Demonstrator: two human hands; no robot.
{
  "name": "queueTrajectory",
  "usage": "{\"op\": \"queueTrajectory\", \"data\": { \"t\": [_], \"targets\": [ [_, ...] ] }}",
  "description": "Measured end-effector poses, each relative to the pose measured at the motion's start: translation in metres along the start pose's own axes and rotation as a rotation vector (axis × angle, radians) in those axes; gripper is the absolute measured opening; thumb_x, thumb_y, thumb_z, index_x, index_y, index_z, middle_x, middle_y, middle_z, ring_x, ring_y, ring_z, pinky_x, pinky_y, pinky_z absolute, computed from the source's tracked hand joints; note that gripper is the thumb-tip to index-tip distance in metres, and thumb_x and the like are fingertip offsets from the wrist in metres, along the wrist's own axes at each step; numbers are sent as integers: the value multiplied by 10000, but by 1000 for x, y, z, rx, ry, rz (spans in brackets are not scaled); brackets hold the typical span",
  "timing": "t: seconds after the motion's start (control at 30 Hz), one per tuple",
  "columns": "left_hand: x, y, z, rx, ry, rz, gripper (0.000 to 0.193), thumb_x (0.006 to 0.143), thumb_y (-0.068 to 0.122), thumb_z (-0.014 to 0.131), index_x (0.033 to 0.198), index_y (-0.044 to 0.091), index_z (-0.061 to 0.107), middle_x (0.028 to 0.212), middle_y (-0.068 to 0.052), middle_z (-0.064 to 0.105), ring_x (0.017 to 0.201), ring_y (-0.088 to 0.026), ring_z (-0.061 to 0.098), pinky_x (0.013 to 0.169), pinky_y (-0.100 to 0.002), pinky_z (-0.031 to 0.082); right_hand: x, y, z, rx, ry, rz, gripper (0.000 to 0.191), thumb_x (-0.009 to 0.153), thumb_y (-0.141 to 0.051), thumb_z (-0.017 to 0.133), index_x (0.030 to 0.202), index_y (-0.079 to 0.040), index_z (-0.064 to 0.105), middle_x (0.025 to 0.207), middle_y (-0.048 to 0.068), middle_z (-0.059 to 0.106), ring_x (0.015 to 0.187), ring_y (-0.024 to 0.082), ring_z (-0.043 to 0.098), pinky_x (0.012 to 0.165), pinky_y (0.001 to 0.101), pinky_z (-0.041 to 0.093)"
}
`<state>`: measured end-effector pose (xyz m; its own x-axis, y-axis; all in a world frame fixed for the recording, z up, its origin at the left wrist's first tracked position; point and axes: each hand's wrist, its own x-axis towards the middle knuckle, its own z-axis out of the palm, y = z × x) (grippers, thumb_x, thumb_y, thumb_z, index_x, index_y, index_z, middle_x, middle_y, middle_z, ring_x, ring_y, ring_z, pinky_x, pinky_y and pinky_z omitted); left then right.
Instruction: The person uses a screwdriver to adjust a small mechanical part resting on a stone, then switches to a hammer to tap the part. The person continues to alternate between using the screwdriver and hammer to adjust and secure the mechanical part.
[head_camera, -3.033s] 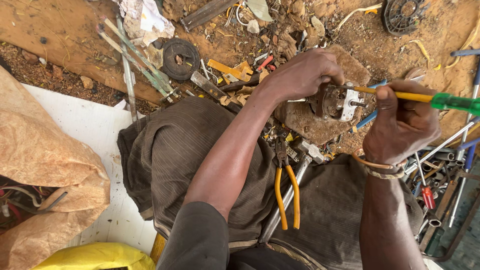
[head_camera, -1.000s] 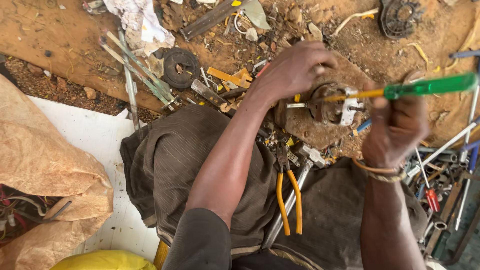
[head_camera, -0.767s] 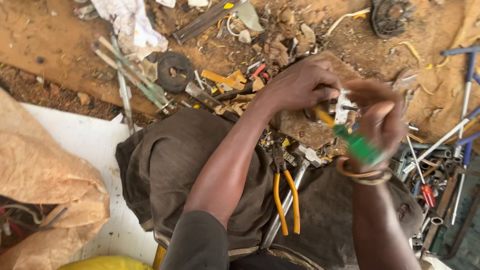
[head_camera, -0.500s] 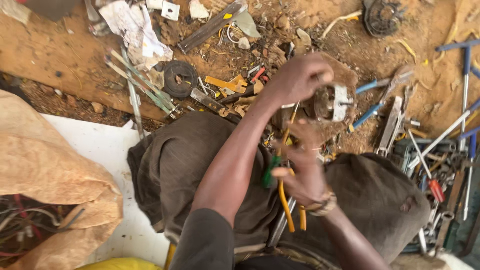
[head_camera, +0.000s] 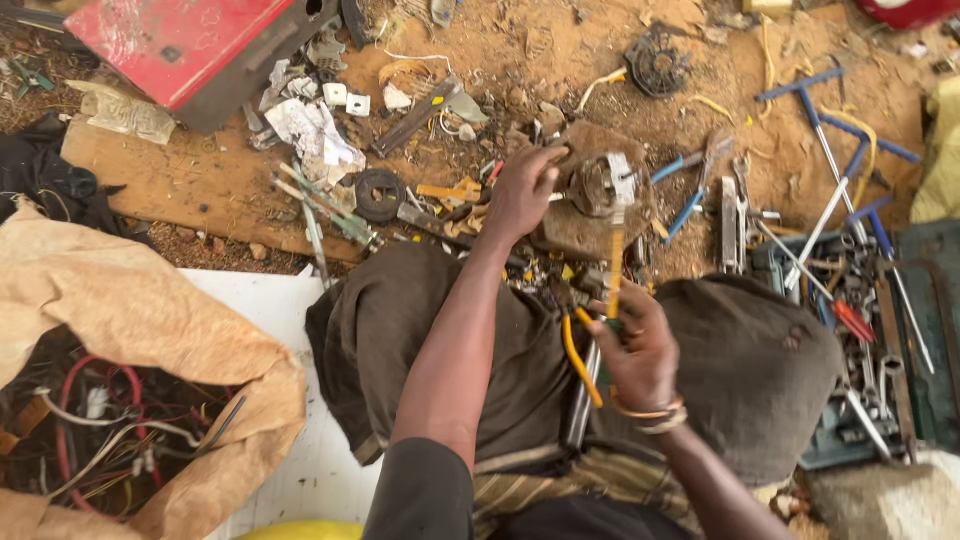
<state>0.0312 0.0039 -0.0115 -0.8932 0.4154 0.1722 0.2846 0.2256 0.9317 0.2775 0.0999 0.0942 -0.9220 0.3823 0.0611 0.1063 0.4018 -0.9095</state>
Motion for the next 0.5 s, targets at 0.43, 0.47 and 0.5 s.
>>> {"op": "queueTrajectory", "data": {
  "t": [0.43, 0.47, 0.5],
  "targets": [
    [8, 19, 33, 338, -144, 129, 474, 1017, 217, 589, 1481, 179, 505, 1446, -104, 595, 1426, -283, 454, 1277, -506, 210, -42, -65, -126, -832, 53, -205, 287, 892, -12, 751, 1146, -88, 639, 1208, 182, 711, 1107, 249, 707, 882, 354, 642],
    [9, 17, 32, 328, -160, 124, 472, 1019, 214, 601, 1481, 199, 505, 1453, -98, 594, 1422, -267, 472, 1287, -502, 224, -41, -74, -129, -863, 108, -227, 280, 922, -9, 747, 1159, -56, 605, 1206, 200, 701, 1093, 265, 707, 878, 364, 631],
    [11, 17, 31, 319, -174, 120, 472, 1021, 211, 613, 1480, 219, 505, 1459, -93, 593, 1418, -251, 489, 1298, -498, 237, -38, -83, -130, -893, 162, -253, 281, 951, -5, 742, 1173, -25, 570, 1204, 217, 691, 1078, 281, 706, 875, 373, 620]
  ]
}}
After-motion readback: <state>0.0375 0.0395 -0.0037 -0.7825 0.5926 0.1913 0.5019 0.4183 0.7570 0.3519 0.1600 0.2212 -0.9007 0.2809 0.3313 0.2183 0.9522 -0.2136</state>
